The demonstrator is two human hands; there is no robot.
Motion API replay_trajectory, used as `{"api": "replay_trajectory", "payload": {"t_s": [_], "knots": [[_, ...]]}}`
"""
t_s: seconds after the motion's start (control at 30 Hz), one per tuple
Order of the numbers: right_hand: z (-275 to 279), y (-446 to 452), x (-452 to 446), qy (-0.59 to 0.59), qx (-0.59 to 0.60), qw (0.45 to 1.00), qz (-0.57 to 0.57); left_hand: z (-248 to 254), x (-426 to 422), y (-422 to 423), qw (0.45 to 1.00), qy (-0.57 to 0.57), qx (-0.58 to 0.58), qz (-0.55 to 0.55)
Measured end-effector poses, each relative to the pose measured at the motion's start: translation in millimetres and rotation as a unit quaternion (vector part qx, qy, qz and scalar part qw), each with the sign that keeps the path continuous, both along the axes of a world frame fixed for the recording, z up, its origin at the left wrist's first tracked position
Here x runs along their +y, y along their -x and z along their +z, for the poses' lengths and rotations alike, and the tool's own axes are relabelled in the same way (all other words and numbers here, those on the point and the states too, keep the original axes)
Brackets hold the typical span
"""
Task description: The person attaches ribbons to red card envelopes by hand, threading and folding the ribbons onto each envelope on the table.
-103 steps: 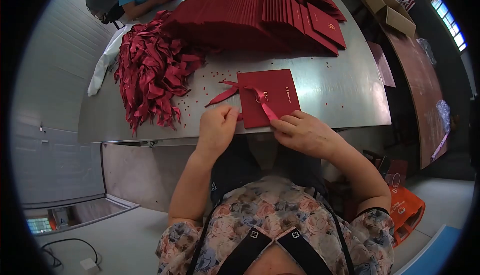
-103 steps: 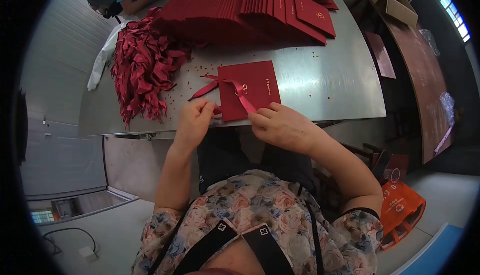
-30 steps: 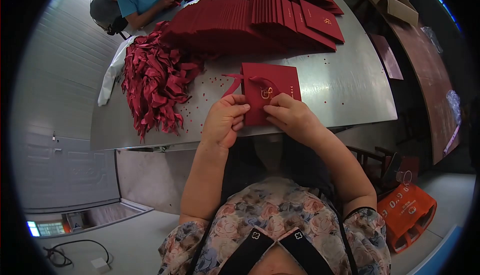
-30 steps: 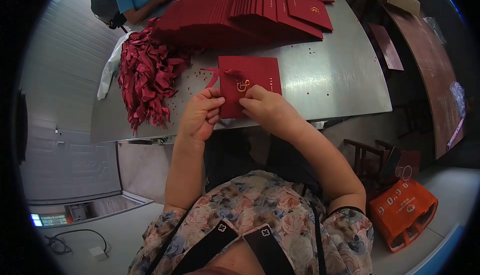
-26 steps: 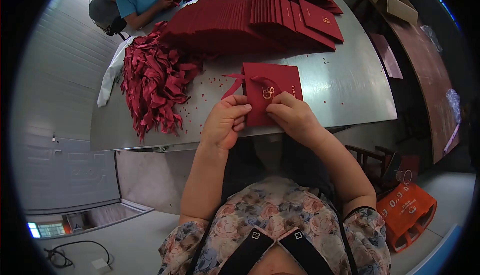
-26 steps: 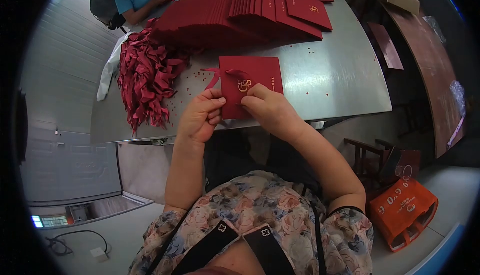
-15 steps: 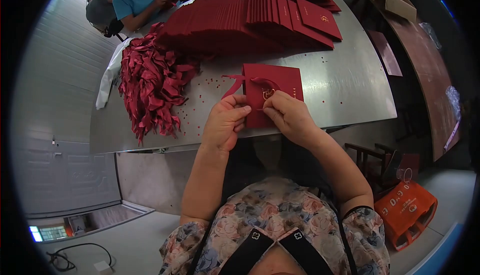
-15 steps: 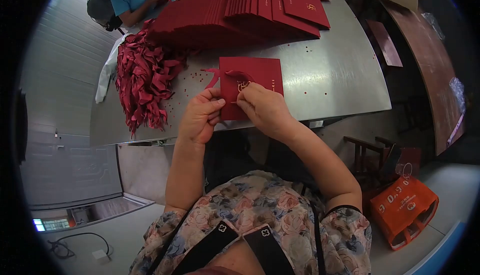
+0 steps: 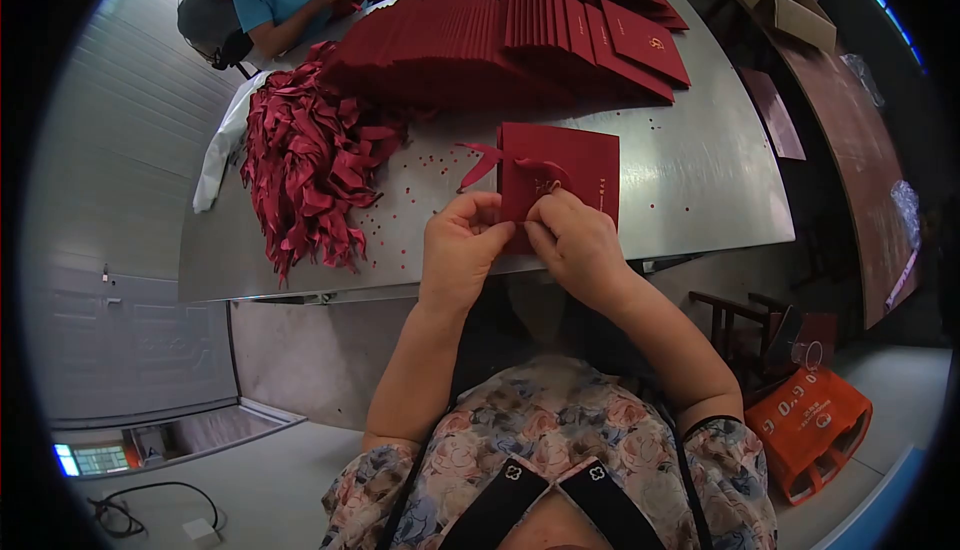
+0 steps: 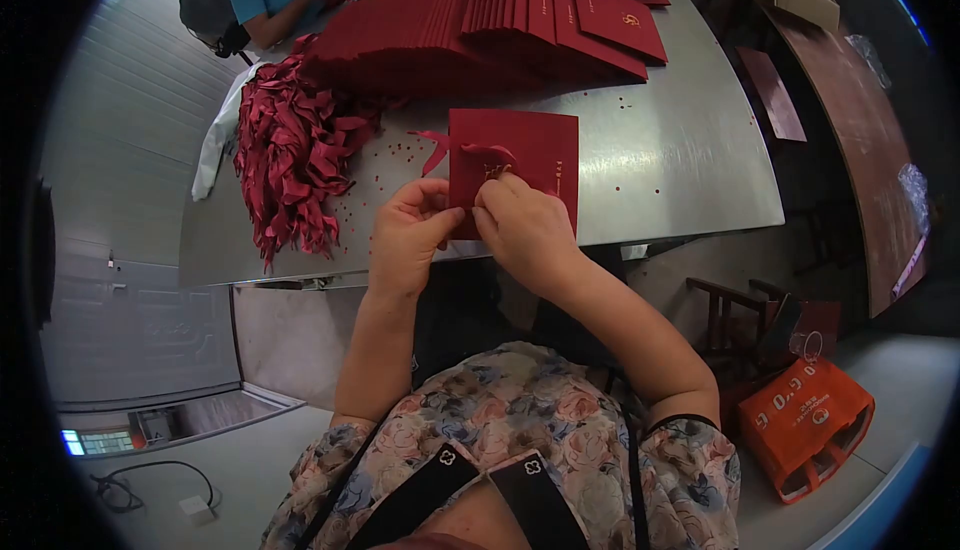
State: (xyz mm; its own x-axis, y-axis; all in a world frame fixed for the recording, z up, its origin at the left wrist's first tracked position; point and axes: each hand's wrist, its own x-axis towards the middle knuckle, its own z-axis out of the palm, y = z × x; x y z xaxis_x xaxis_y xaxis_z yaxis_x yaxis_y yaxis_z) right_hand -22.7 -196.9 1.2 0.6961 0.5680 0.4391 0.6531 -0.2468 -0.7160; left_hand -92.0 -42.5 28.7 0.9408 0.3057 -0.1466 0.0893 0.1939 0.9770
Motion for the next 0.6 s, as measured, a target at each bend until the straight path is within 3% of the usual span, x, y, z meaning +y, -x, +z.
{"api": "replay_trajectory", "payload": {"t_s": [0.27, 0.4, 0.5, 0.6], "knots": [[-11.0, 14.6, 12.8, 0.058, -0.196, 0.975, -0.082, -13.4, -5.3, 0.7, 0.996, -0.078, 0.001, 0.031], [-12.0, 15.9, 15.7, 0.055, -0.193, 0.977, -0.069, -24.0, -7.6, 3.4, 0.991, -0.131, 0.002, 0.038], [-18.0, 15.3, 21.0, 0.0, -0.1, 0.991, -0.088, -33.1, -7.7, 4.1, 0.992, -0.114, -0.028, 0.044], [-20.8, 13.7, 23.2, -0.047, -0.041, 0.994, -0.085, -35.6, -7.0, 5.8, 0.979, -0.19, -0.039, 0.058]]}}
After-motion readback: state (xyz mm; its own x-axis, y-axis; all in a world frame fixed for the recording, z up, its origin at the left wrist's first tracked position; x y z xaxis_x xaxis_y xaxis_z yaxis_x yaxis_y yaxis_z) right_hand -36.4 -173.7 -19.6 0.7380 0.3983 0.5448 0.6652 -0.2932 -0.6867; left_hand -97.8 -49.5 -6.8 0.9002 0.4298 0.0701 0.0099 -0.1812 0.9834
